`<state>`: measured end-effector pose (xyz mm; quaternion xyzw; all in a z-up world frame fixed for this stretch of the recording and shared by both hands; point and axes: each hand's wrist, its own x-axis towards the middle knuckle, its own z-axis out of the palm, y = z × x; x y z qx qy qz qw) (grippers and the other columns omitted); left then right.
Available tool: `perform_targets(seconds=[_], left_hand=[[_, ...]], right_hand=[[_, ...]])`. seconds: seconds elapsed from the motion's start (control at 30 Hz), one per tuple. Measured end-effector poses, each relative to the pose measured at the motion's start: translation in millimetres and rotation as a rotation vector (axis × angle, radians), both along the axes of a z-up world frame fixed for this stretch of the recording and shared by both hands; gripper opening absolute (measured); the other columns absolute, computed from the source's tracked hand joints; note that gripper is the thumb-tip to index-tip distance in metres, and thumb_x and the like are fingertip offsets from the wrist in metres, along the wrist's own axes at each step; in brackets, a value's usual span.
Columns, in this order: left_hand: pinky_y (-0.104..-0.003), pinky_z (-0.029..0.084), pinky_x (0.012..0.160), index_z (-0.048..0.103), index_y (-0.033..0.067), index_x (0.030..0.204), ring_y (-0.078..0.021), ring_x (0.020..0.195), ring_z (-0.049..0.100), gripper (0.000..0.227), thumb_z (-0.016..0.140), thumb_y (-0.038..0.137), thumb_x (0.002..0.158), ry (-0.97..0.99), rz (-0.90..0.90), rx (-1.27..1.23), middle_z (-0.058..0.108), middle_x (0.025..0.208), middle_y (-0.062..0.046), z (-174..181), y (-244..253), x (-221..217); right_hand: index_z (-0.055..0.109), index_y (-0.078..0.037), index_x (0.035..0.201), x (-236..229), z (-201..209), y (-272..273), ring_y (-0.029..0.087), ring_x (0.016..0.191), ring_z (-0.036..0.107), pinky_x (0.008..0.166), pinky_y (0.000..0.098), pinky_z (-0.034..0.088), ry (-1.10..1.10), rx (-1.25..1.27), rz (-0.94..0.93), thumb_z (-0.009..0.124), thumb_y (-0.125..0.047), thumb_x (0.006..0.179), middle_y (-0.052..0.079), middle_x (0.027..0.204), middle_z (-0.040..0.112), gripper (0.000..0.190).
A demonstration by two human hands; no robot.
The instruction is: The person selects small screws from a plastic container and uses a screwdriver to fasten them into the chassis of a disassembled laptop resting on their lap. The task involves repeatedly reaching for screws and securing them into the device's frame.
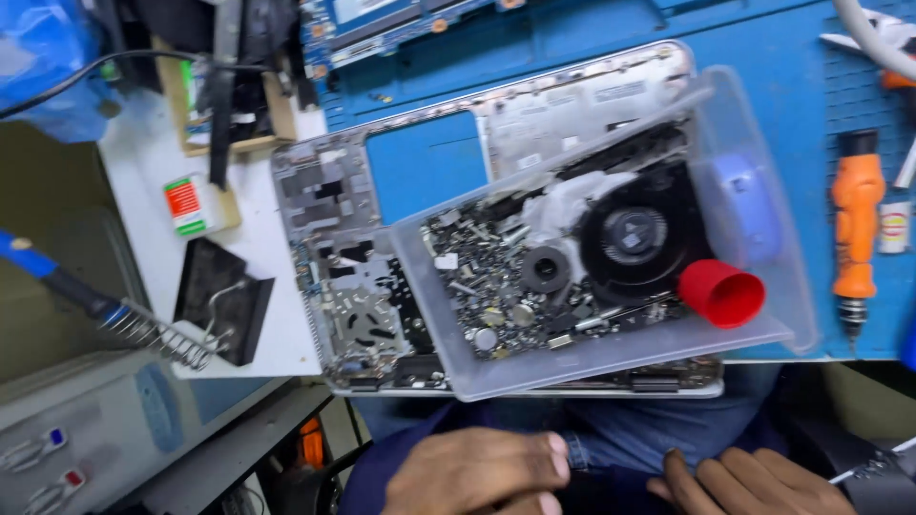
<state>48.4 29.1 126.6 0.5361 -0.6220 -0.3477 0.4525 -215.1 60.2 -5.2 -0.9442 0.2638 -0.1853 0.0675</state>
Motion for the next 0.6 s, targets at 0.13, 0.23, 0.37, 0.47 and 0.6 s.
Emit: perform_targets(seconds=[0.13, 0.23, 0.37, 0.47, 0.6], left_hand=[[-0.037, 0.065, 0.076, 0.069, -0.0009, 0.102, -0.0294, 0.086, 0.078, 0.01, 0.06, 0.004, 0.103, -0.453, -0.199, -0.285, 0.074, 0.099, -0.017, 10.7, -40.3, 41.6], [-0.042, 0.052, 0.078, 0.069, 0.0038, 0.096, -0.0278, 0.085, 0.068, 0.011, 0.064, 0.005, 0.105, -0.702, -0.161, -0.299, 0.071, 0.091, -0.011, 0.0, -57.7, 40.9], [-0.047, 0.049, 0.088, 0.069, 0.0052, 0.099, -0.0304, 0.091, 0.065, 0.007, 0.07, -0.001, 0.102, -0.844, -0.233, -0.239, 0.072, 0.091, -0.011, -17.7, -62.4, 48.8], [-0.049, 0.049, 0.091, 0.069, 0.0065, 0.083, -0.0288, 0.076, 0.056, 0.017, 0.072, -0.004, 0.096, -0.944, -0.259, -0.183, 0.064, 0.077, -0.009, -26.4, -67.4, 47.6], [-0.051, 0.048, 0.094, 0.069, 0.0098, 0.086, -0.0294, 0.082, 0.06, 0.011, 0.079, 0.015, 0.088, -1.003, -0.285, -0.113, 0.067, 0.083, -0.008, -29.8, -74.6, 44.8]], right_hand=[[0.069, -0.011, 0.1, -21.4, -36.2, 21.0, 0.014, 0.038, 0.047, 0.031, 0.0285, 0.036, 0.074, 0.065, 0.011, 0.071, -0.047, 0.093, -0.003, 0.055, 0.049, 0.037], [0.07, -0.008, 0.094, -20.9, -53.3, 20.8, 0.017, 0.033, 0.036, 0.031, 0.0327, 0.025, -0.013, -0.072, 0.005, 0.07, -0.044, 0.093, -0.002, 0.05, 0.041, 0.035], [0.072, -0.01, 0.091, -23.3, -52.0, 22.1, 0.016, 0.035, 0.041, 0.03, 0.0314, 0.029, 0.08, 0.028, 0.004, 0.07, -0.042, 0.093, -0.002, 0.048, 0.046, 0.032], [0.07, -0.011, 0.091, -18.5, -37.5, 14.9, 0.016, 0.037, 0.044, 0.031, 0.0311, 0.033, 0.089, 0.021, 0.005, 0.069, -0.04, 0.094, -0.003, 0.05, 0.046, 0.029], [0.071, -0.011, 0.088, -21.1, -39.6, 15.8, 0.016, 0.038, 0.047, 0.032, 0.0303, 0.039, 0.132, 0.078, 0.011, 0.07, -0.04, 0.094, -0.002, 0.049, 0.049, 0.029]])
